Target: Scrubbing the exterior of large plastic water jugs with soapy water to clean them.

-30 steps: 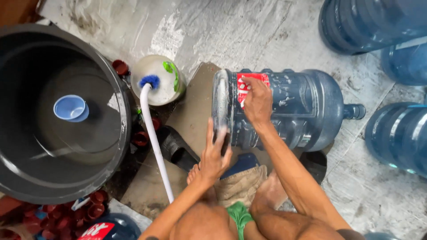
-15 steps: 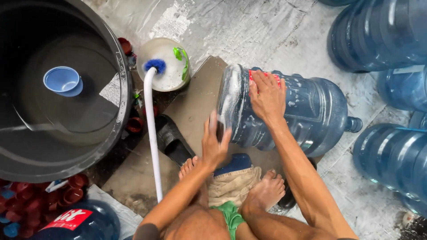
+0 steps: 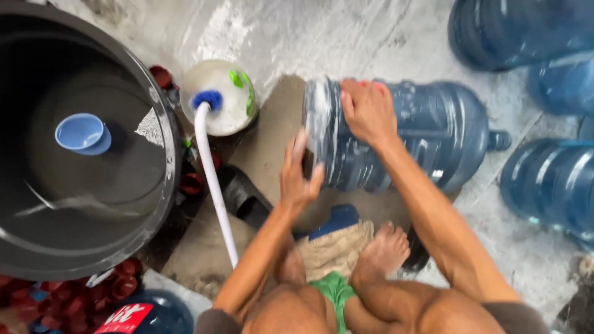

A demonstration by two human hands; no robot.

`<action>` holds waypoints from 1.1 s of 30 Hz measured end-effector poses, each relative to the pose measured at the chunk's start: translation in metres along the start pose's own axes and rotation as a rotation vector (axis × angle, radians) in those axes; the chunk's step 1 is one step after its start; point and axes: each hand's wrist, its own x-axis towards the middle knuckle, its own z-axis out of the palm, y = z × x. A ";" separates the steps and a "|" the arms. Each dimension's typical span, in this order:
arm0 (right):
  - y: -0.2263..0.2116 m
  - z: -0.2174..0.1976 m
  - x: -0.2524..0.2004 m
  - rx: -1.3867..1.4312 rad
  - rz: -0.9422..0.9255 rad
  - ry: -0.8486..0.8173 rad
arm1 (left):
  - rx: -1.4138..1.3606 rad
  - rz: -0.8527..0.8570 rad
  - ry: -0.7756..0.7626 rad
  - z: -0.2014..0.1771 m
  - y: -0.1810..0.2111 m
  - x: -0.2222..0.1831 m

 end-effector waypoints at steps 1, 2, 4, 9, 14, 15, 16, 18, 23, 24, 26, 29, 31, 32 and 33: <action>0.002 0.002 -0.004 0.008 0.016 -0.017 | 0.001 -0.015 -0.019 0.001 0.009 0.009; 0.005 0.001 0.002 0.060 0.043 -0.069 | 0.035 -0.066 0.023 0.003 0.018 0.026; 0.003 -0.007 0.011 0.111 0.069 -0.107 | 0.068 -0.101 0.069 0.004 0.027 0.019; -0.006 -0.014 0.020 0.126 0.109 -0.121 | 0.135 -0.048 0.008 0.029 -0.020 -0.080; 0.008 -0.006 0.021 0.158 0.047 -0.107 | 0.390 0.071 0.181 0.025 0.053 0.056; 0.007 -0.010 0.022 0.160 0.023 -0.103 | 0.360 0.011 0.153 0.024 0.059 0.073; 0.006 -0.015 0.024 0.147 0.016 -0.081 | 0.351 0.030 0.170 0.020 0.057 0.053; 0.001 -0.016 0.010 0.198 -0.005 -0.100 | 0.380 0.088 0.152 0.009 0.051 -0.003; -0.002 -0.014 0.021 0.151 -0.013 -0.035 | 0.437 0.177 0.141 0.015 0.027 0.000; -0.004 -0.014 0.016 0.149 -0.062 -0.024 | 0.490 0.197 0.192 0.013 0.047 0.021; -0.010 -0.022 0.010 0.210 -0.026 -0.037 | 0.382 -0.007 0.042 0.010 0.055 0.060; 0.008 -0.016 0.015 0.448 0.086 0.077 | 0.248 -0.191 -0.072 0.003 0.065 0.086; 0.031 -0.027 0.006 0.643 0.176 0.182 | 0.237 -0.196 -0.070 -0.003 0.067 0.086; 0.044 -0.046 -0.009 0.546 0.190 0.346 | 0.192 -0.231 -0.083 -0.004 0.065 0.082; 0.057 -0.063 -0.024 0.443 0.200 0.506 | 0.149 -0.267 -0.096 -0.005 0.062 0.077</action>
